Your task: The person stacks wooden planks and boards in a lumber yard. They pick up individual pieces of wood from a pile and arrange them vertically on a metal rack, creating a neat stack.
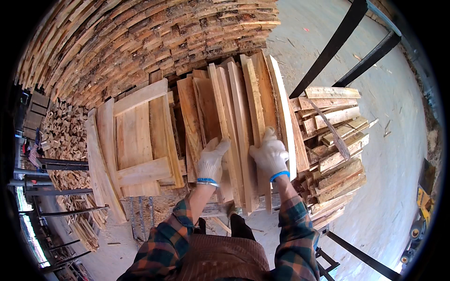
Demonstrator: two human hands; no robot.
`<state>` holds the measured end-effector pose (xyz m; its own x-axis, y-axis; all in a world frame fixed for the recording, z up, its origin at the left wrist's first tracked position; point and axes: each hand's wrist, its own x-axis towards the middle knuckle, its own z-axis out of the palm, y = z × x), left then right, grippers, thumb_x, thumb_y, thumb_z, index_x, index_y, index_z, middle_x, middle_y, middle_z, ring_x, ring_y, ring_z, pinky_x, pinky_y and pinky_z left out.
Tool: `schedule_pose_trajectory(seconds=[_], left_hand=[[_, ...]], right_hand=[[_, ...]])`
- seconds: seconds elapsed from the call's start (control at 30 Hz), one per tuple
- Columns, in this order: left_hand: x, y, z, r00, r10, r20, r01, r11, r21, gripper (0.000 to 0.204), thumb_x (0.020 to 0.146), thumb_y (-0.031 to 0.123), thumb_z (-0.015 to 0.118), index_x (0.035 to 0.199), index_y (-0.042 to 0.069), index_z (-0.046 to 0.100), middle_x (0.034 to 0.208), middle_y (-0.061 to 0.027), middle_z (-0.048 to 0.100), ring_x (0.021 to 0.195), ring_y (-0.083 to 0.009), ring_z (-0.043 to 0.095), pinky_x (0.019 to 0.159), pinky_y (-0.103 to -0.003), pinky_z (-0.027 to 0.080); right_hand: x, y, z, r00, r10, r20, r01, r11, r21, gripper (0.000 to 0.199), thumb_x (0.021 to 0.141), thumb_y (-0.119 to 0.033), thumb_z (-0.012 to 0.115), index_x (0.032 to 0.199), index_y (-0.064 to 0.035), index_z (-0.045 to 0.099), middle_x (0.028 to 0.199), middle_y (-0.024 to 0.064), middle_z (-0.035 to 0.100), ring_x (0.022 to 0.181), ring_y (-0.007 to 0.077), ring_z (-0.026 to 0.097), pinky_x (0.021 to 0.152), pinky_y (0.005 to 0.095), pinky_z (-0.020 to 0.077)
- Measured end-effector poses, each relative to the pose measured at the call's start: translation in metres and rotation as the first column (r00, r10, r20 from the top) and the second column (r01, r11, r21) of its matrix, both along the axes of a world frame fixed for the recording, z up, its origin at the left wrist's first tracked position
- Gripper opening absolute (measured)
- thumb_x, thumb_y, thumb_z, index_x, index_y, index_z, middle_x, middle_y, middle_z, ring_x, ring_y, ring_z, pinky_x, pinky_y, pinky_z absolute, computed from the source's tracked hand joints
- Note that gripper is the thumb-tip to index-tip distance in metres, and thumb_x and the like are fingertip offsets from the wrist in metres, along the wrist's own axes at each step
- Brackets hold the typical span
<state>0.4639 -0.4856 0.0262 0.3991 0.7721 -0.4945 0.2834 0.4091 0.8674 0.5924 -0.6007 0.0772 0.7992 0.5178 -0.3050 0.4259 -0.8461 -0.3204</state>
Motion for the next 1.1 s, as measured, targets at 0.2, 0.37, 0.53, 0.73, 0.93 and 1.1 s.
schedule_pose_trajectory(seconds=[0.2,0.37,0.53,0.73,0.93,1.1], left_hand=[[0.016,0.030,0.003,0.868,-0.384,-0.314,0.425,0.903,0.069,0.079,0.076,0.046,0.079,0.126,-0.010,0.054,0.113,-0.0222,0.064,0.112,-0.0256,0.062,0.089,-0.032,0.050],[-0.009,0.020,-0.047,0.971,-0.050,0.234,0.062,0.997,-0.046,0.072,0.089,0.018,0.070,0.141,-0.011,0.031,0.131,-0.0290,0.050,0.124,-0.0282,0.054,0.102,-0.031,0.047],[0.002,0.000,-0.029,0.986,-0.129,0.106,0.126,0.991,0.036,0.111,0.065,0.044,0.091,0.144,-0.010,0.035,0.120,-0.0167,0.063,0.100,-0.0192,0.062,0.084,-0.027,0.050],[0.008,0.027,-0.025,0.980,-0.031,0.198,0.105,0.921,-0.376,0.085,0.086,0.022,0.069,0.148,-0.010,0.019,0.134,-0.0220,0.048,0.118,-0.0214,0.052,0.099,-0.029,0.041],[-0.005,0.018,-0.033,0.828,0.272,0.490,0.028,0.853,-0.520,0.047,0.101,0.011,0.035,0.136,-0.019,0.024,0.138,-0.0326,0.039,0.125,-0.0389,0.047,0.111,-0.052,0.037],[-0.056,0.023,0.002,0.719,-0.615,0.325,0.666,0.743,-0.066,0.050,0.106,0.023,0.026,0.133,-0.020,0.027,0.132,-0.0370,0.043,0.118,-0.0462,0.052,0.107,-0.057,0.044]], right_hand=[[-0.019,-0.011,-0.008,1.000,0.005,-0.029,-0.003,0.998,0.068,0.088,0.078,-0.039,0.072,0.141,0.0012,0.026,0.127,0.0318,0.051,0.111,0.0441,0.057,0.089,0.0498,0.0506],[-0.017,-0.014,-0.015,0.945,0.047,-0.323,0.079,0.927,0.367,0.107,0.078,-0.050,0.074,0.156,-0.0135,0.012,0.152,0.0312,0.026,0.141,0.0443,0.029,0.113,0.0453,0.0337],[-0.016,-0.014,-0.029,0.990,-0.014,-0.141,0.052,0.960,0.275,0.092,0.079,-0.056,0.070,0.154,-0.0295,0.024,0.150,0.0292,0.032,0.134,0.0459,0.040,0.107,0.0493,0.0392],[-0.022,-0.008,-0.023,0.993,0.047,-0.111,0.016,0.861,0.508,0.077,0.083,-0.051,0.069,0.146,-0.0152,0.043,0.137,0.0277,0.050,0.129,0.0395,0.048,0.104,0.0481,0.0433],[-0.012,-0.013,-0.032,0.902,-0.185,-0.390,0.370,0.796,0.479,0.091,0.080,-0.058,0.070,0.140,0.0051,0.045,0.128,0.0288,0.058,0.119,0.0327,0.059,0.100,0.0386,0.0463],[-0.042,-0.068,-0.041,0.753,0.148,-0.641,0.408,0.658,0.632,0.091,0.078,-0.067,0.067,0.131,0.0053,0.054,0.110,0.0159,0.067,0.102,0.0250,0.064,0.089,0.0363,0.0520]])
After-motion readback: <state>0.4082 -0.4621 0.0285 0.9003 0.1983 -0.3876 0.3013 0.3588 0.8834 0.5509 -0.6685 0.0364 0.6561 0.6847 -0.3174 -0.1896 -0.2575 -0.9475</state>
